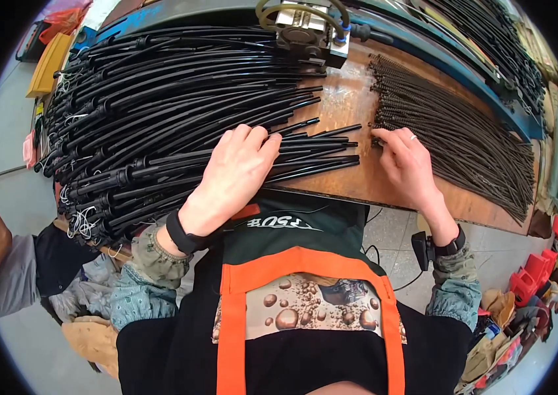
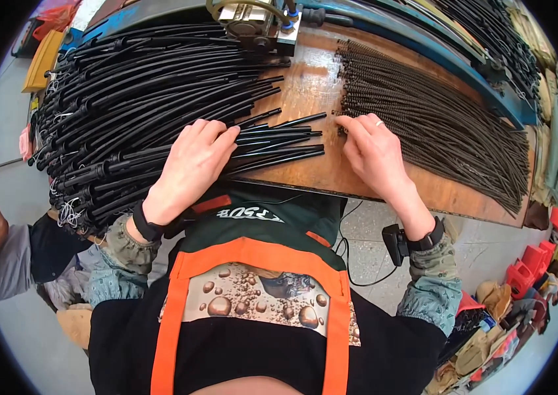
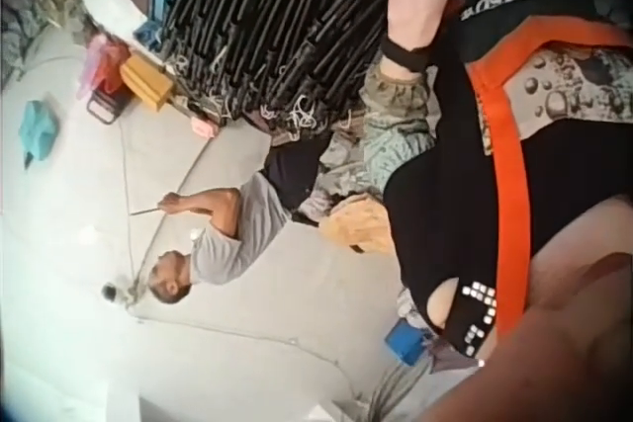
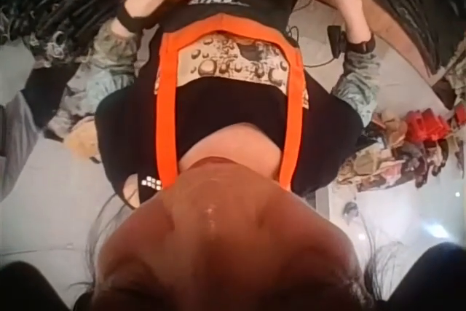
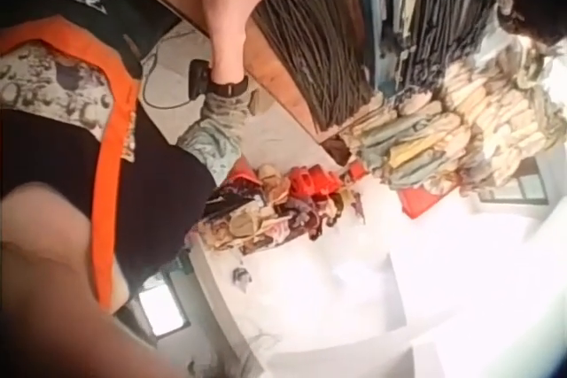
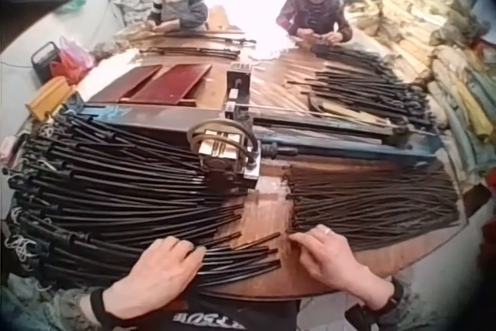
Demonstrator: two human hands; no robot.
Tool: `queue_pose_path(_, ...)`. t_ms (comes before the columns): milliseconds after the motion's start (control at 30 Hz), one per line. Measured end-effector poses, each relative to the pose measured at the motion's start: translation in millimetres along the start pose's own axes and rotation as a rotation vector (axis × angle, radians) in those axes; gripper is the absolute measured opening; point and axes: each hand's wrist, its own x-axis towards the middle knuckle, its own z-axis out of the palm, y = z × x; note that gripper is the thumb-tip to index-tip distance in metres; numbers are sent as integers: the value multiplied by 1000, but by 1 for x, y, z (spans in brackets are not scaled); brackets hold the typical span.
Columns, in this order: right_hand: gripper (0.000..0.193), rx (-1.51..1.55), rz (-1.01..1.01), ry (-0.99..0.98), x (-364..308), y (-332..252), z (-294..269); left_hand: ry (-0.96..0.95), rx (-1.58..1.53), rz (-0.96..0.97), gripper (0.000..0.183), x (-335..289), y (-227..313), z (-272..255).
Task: The person picks up a black rod and a metal spring, slides the spring onto the rod, and places the assembly into a machine. They then use the machine to press a component onto the rod before placing it onto a pile.
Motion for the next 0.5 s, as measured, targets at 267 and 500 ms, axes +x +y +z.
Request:
queue_pose_path(267,17,-161,-77,220,-1,-3,-2,-22,-3,91,36,5,-19,5)
queue_pose_path(500,15,509,295,122,-5,3,0,-116,29,127,48,30,3,-23)
